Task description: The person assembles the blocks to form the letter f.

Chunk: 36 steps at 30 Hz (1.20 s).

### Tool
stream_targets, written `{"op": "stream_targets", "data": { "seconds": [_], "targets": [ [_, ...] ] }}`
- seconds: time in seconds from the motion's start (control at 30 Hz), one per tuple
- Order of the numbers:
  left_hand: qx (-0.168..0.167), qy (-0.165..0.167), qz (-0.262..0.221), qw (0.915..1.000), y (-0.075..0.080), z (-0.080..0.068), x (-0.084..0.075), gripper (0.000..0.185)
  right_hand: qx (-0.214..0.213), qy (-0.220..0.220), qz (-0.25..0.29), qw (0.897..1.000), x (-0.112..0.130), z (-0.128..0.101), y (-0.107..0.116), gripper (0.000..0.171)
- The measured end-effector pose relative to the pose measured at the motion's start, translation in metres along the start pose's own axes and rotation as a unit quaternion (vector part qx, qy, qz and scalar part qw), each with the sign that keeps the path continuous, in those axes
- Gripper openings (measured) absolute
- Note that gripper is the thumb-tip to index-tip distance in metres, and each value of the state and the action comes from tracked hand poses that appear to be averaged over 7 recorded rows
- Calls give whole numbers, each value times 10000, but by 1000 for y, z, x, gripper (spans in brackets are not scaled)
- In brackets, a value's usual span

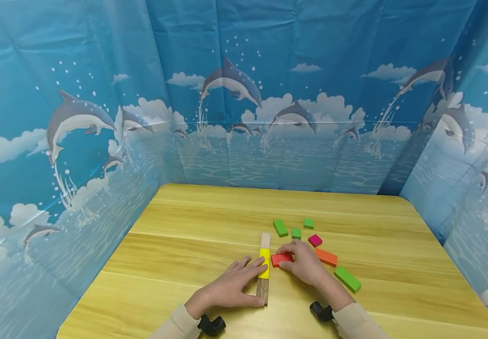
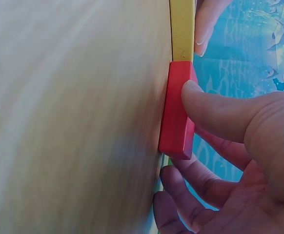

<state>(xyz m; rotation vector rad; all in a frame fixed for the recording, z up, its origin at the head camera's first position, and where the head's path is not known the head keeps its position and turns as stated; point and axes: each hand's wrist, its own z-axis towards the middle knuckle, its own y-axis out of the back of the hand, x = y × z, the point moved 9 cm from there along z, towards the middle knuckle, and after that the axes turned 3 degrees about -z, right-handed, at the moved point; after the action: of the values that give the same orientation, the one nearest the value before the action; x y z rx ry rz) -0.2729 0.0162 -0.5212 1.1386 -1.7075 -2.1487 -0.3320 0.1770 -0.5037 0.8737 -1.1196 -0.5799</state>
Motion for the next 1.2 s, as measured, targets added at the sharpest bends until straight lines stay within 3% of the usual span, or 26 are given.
{"op": "stream_targets", "data": {
  "seconds": [0.33, 0.83, 1.2],
  "targets": [
    [11, 34, -25, 10000, -1, 0, 1, 80, 97, -140, 375, 9992, -1, 0, -2, 26],
    [-5, 46, -13, 10000, 1, -1, 0, 81, 279, -11, 904, 9955, 1, 2, 1, 21],
    [-8, 32, -71, 10000, 0, 0, 0, 81, -42, -555, 1039, 9930, -11, 13, 5, 22]
  ]
}}
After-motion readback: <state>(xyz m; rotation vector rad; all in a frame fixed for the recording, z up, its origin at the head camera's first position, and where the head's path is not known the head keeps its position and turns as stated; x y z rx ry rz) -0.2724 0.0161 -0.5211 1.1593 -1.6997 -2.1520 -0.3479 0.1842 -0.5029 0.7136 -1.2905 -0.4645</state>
